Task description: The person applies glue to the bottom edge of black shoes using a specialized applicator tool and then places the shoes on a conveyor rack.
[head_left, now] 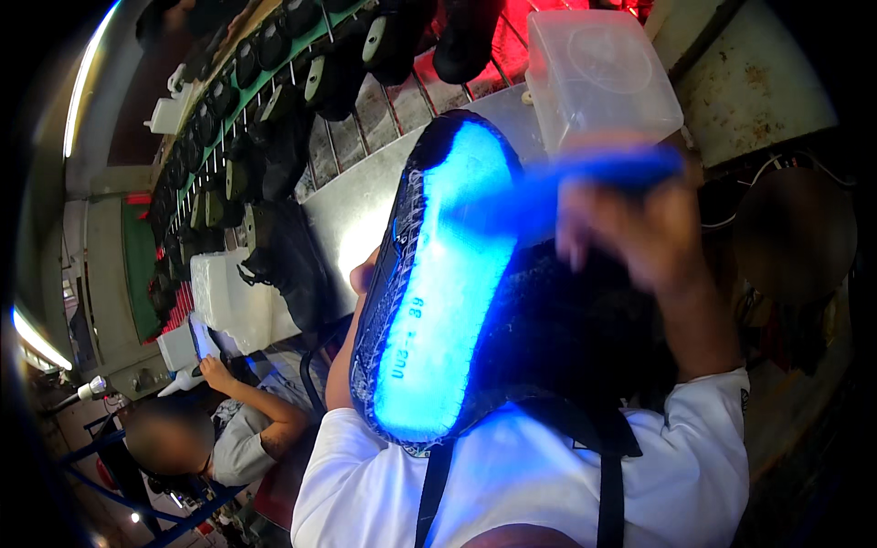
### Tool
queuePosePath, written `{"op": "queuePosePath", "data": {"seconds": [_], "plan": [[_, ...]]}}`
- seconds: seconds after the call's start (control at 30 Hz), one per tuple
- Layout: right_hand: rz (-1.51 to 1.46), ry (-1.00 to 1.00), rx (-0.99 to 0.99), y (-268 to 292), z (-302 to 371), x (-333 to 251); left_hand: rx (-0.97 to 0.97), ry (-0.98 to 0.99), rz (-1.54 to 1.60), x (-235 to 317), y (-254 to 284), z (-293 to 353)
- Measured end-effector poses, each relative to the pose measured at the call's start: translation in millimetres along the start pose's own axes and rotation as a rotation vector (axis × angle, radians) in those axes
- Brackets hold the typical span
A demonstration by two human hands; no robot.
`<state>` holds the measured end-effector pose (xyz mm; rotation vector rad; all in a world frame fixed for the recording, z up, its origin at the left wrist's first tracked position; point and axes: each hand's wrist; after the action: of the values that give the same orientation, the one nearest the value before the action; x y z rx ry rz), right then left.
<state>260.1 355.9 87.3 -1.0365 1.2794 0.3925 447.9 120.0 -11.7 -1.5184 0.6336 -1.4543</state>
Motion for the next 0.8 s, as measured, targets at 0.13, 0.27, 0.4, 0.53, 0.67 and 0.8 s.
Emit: {"op": "queuePosePath", "data": {"seconds": [0.13, 0.27, 0.4, 0.53, 0.67, 0.8], "plan": [[0.731, 0.687, 0.109, 6, -22, 7, -0.025, -0.137, -0.195, 17, 5, -35], [0.063, 0.42, 0.257, 29, -2, -19, -0.106, -0.34, -0.438, 60, -7, -76], [0.272, 0.678, 0.447, 68, 13, -35, -0.229, -0.523, -0.751, 101, -36, -157], [0.37, 0.697, 0.643, 101, 26, -27, -0.376, -0.733, -1.245, 104, -82, -261], [0.366, 0.684, 0.866, 120, 31, -7, -0.743, -1.0, -1.656, 81, -115, -367], [0.315, 0.637, 0.894, 138, 43, 12, -0.699, -1.185, -2.009, 66, -120, -422]]}}
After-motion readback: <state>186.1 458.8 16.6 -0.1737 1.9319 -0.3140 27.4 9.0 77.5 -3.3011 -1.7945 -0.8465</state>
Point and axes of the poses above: each hand's wrist, its own z-axis away from the middle knuckle, its own y-axis out of the back of the hand, x = y × z, and after that the axes turned 6 degrees about x, right-handed
